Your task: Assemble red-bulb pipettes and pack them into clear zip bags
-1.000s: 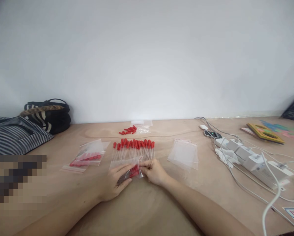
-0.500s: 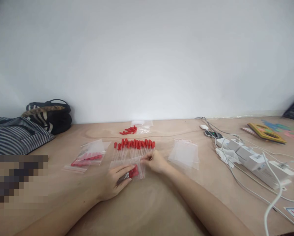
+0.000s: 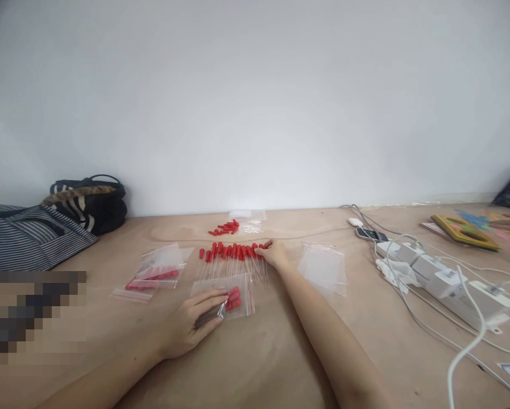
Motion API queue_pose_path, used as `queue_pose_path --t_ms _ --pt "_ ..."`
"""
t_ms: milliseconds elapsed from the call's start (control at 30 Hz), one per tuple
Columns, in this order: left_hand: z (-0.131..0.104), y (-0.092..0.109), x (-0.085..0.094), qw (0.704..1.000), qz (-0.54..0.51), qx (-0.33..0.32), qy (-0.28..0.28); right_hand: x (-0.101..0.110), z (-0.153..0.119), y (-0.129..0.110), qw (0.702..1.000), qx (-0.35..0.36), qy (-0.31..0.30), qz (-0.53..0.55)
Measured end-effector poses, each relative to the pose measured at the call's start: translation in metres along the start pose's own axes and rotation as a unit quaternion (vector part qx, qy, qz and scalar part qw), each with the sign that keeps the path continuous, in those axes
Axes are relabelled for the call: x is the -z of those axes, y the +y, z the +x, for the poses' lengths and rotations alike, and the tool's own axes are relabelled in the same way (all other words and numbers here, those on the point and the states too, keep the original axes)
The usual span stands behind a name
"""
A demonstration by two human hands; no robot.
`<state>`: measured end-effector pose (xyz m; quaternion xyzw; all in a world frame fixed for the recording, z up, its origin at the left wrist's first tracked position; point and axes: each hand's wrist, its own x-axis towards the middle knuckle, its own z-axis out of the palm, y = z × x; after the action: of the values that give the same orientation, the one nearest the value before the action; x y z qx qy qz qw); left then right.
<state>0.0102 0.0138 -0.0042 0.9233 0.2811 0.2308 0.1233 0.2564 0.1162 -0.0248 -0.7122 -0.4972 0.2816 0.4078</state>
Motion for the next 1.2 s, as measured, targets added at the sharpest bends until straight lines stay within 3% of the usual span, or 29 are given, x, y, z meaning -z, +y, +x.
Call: queue_pose_path --t_ms 167,333,600,867,1200 --pt "0.002 0.001 0.000 0.999 -0.015 0.022 -0.023 -0.007 0.003 0.000 0.998 -0.024 -0.007 0.055" --pt "0.001 0.000 0.000 0.999 -0.010 0.027 -0.033 0.005 -0.005 -0.011 0.988 -0.012 0.006 0.151" --pt "0.002 0.000 0.001 0.999 0.017 0.047 -0.010 0.034 -0.053 -0.007 0.959 0.051 0.013 0.277" --pt "-0.002 0.007 -0.003 0.996 0.031 0.085 -0.003 0.025 -0.073 0.015 0.950 0.100 0.050 0.292" --pt "0.000 0.015 0.002 0.996 -0.045 0.066 -0.027 0.017 -0.088 0.014 0.925 0.048 0.048 0.373"
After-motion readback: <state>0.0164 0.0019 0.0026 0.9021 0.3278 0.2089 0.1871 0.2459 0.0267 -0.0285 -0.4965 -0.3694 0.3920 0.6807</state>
